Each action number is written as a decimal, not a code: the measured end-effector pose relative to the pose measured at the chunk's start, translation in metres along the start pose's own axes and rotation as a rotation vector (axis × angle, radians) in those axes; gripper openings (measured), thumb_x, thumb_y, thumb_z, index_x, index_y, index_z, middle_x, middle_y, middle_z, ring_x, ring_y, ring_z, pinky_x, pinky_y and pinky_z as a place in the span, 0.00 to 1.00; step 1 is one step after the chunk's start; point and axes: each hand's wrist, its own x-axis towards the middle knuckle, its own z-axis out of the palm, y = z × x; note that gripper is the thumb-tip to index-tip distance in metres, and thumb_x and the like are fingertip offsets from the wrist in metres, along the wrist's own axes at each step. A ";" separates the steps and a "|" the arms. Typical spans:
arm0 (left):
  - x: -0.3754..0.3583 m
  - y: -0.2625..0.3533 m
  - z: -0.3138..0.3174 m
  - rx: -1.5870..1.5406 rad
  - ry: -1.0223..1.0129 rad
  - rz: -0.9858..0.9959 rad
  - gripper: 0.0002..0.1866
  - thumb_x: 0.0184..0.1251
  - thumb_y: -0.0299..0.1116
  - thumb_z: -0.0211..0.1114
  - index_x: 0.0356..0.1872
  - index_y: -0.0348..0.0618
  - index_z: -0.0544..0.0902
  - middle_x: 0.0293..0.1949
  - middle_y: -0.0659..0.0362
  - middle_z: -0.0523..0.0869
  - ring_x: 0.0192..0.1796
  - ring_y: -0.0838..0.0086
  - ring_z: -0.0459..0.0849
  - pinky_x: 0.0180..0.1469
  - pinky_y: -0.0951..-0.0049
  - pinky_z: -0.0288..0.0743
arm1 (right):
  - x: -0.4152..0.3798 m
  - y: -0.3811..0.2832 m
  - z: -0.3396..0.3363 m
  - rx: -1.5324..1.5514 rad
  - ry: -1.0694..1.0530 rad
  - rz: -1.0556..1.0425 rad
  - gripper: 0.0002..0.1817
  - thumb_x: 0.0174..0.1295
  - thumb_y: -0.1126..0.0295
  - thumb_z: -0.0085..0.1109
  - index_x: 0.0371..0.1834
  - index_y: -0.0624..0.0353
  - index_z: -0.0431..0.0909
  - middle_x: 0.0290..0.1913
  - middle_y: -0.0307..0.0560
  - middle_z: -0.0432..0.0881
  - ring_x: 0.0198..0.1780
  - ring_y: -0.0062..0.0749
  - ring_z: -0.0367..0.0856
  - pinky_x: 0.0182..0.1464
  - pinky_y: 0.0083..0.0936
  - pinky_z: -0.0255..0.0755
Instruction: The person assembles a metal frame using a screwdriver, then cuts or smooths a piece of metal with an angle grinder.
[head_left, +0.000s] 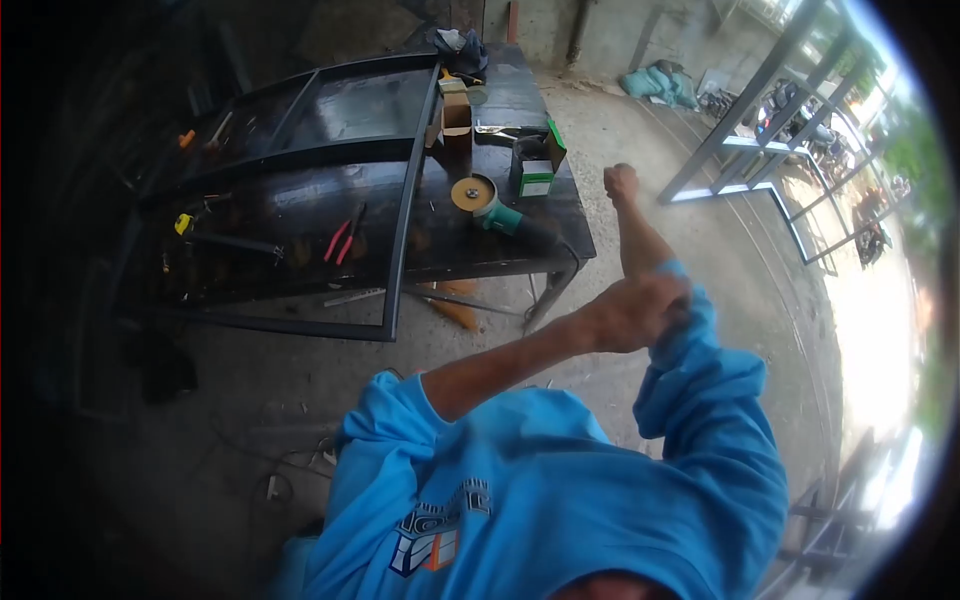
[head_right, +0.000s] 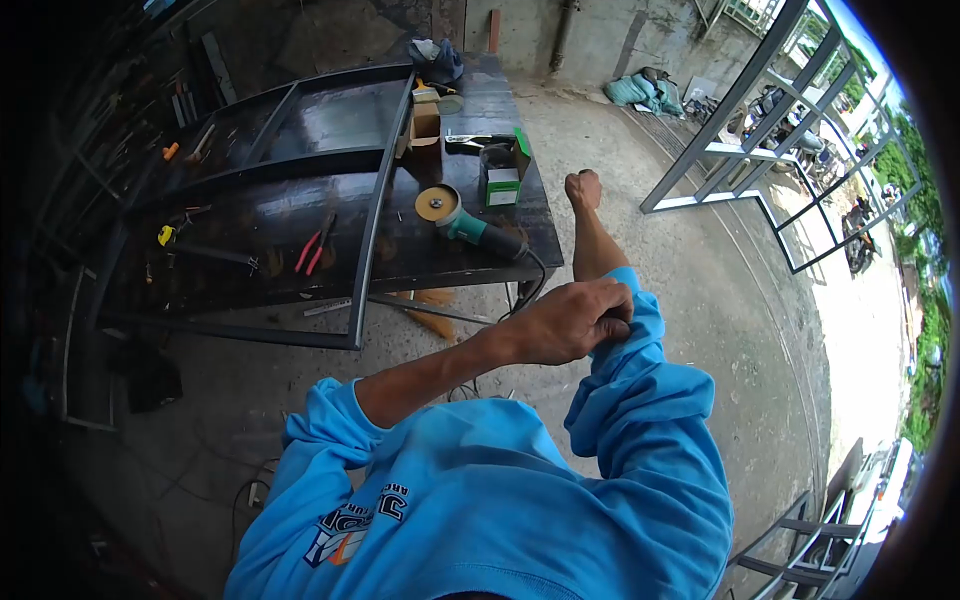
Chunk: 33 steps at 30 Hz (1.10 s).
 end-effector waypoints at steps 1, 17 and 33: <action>-0.008 0.010 0.002 -0.112 0.012 -0.033 0.10 0.69 0.32 0.61 0.43 0.36 0.74 0.44 0.49 0.80 0.42 0.63 0.82 0.44 0.64 0.75 | -0.024 -0.019 0.005 0.073 0.143 -0.073 0.17 0.50 0.66 0.52 0.39 0.62 0.84 0.43 0.65 0.84 0.49 0.59 0.82 0.53 0.42 0.75; -0.497 -0.211 0.117 -0.362 0.722 -1.424 0.21 0.65 0.42 0.66 0.50 0.34 0.80 0.31 0.56 0.85 0.29 0.76 0.83 0.28 0.76 0.73 | -0.116 -0.005 0.086 0.120 -0.436 -0.500 0.27 0.53 0.53 0.65 0.49 0.63 0.80 0.38 0.58 0.86 0.42 0.45 0.85 0.45 0.34 0.75; -0.509 -0.137 0.382 -0.204 1.630 -1.795 0.15 0.62 0.44 0.65 0.29 0.42 0.85 0.28 0.51 0.86 0.32 0.59 0.86 0.33 0.61 0.78 | -0.042 0.015 0.230 -0.375 -1.091 -1.131 0.21 0.55 0.60 0.62 0.49 0.59 0.80 0.46 0.52 0.85 0.45 0.43 0.84 0.50 0.33 0.75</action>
